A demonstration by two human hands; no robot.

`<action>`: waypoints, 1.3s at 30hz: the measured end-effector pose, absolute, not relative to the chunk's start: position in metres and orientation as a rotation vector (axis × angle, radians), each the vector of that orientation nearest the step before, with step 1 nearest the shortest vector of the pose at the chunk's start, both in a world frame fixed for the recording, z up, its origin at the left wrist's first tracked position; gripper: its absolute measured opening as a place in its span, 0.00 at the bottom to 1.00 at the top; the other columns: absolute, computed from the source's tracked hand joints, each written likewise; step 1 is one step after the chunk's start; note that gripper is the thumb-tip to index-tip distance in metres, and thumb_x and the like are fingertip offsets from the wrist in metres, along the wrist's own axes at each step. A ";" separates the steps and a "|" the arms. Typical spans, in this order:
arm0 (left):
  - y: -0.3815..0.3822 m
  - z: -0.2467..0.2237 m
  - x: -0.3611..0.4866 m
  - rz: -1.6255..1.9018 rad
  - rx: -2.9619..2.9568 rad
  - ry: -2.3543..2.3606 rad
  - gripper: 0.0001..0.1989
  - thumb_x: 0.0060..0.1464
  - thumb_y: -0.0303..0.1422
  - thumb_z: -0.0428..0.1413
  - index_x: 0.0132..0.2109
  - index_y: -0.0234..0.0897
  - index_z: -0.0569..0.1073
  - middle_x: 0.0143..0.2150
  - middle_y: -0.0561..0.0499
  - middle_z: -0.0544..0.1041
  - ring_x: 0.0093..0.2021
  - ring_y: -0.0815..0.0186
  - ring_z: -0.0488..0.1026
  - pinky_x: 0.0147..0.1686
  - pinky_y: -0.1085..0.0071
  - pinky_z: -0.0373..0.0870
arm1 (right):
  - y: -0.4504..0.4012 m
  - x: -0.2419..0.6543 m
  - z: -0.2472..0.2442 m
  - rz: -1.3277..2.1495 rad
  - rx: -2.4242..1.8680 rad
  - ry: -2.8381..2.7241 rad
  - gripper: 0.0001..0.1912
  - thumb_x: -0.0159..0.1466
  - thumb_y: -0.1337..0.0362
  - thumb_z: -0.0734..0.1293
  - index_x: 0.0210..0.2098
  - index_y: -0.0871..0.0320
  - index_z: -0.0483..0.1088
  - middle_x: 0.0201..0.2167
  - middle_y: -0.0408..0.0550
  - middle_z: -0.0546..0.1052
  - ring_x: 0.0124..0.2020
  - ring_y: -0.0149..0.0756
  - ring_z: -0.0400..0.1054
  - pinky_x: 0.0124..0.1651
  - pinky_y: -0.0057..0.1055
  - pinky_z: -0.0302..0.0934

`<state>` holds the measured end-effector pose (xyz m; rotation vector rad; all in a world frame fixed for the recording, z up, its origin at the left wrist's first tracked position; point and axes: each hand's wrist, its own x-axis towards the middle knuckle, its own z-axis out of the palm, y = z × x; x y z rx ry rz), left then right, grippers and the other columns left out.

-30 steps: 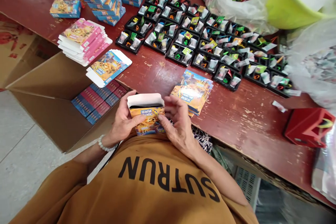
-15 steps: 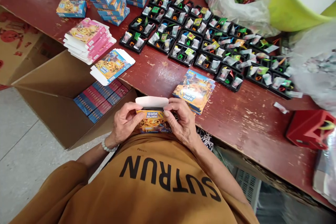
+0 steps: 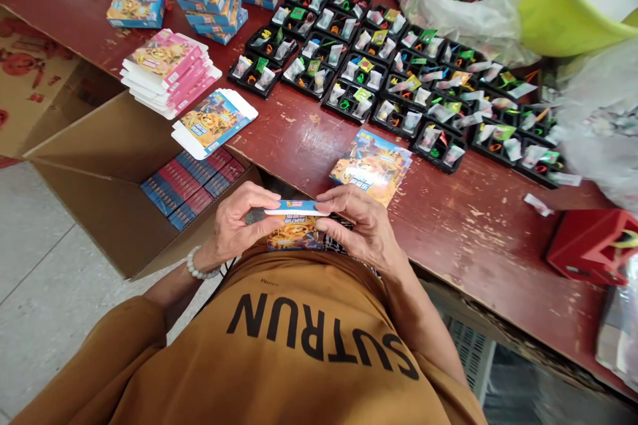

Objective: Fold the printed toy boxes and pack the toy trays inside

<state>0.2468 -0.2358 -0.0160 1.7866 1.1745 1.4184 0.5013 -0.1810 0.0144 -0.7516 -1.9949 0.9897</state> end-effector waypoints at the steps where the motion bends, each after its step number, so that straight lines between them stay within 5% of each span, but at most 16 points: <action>1: -0.235 -0.015 0.244 1.391 1.809 1.145 0.08 0.59 0.32 0.69 0.44 0.40 0.81 0.45 0.47 0.84 0.46 0.62 0.82 0.46 0.66 0.81 | -0.180 0.502 0.018 0.986 -0.773 -2.011 0.07 0.68 0.60 0.76 0.44 0.54 0.78 0.42 0.49 0.82 0.44 0.38 0.78 0.46 0.37 0.73; 11: -0.229 0.003 0.243 1.212 1.451 1.202 0.02 0.59 0.31 0.68 0.40 0.40 0.83 0.35 0.52 0.81 0.35 0.68 0.78 0.33 0.74 0.75 | -0.172 0.483 0.035 1.139 -0.904 -1.879 0.06 0.63 0.68 0.74 0.29 0.57 0.76 0.27 0.42 0.78 0.27 0.29 0.71 0.31 0.28 0.63; 17: -0.221 0.003 0.239 1.238 1.594 1.091 0.04 0.61 0.27 0.65 0.38 0.41 0.83 0.34 0.52 0.82 0.34 0.68 0.78 0.33 0.72 0.75 | -0.175 0.490 0.029 1.188 -0.883 -1.854 0.06 0.66 0.67 0.75 0.31 0.56 0.78 0.30 0.43 0.80 0.31 0.32 0.73 0.35 0.30 0.66; 22: -0.230 0.002 0.237 1.312 2.055 1.085 0.13 0.60 0.23 0.65 0.50 0.41 0.83 0.46 0.48 0.86 0.43 0.65 0.83 0.43 0.70 0.81 | -0.187 0.498 0.028 1.073 -0.828 -1.921 0.04 0.70 0.63 0.74 0.38 0.55 0.79 0.37 0.48 0.83 0.41 0.38 0.78 0.43 0.36 0.72; 33: -0.229 0.004 0.239 1.210 1.913 1.230 0.08 0.63 0.32 0.65 0.50 0.40 0.83 0.42 0.49 0.86 0.38 0.67 0.83 0.34 0.75 0.80 | -0.179 0.489 0.036 1.079 -0.886 -1.911 0.05 0.68 0.67 0.73 0.34 0.57 0.78 0.31 0.43 0.81 0.31 0.31 0.74 0.36 0.30 0.66; 39: -0.229 0.000 0.233 1.222 1.975 1.131 0.14 0.64 0.25 0.63 0.54 0.44 0.82 0.46 0.49 0.85 0.43 0.66 0.83 0.42 0.71 0.81 | -0.178 0.492 0.030 1.052 -0.774 -1.950 0.06 0.71 0.63 0.73 0.36 0.57 0.78 0.37 0.47 0.83 0.39 0.35 0.77 0.45 0.35 0.71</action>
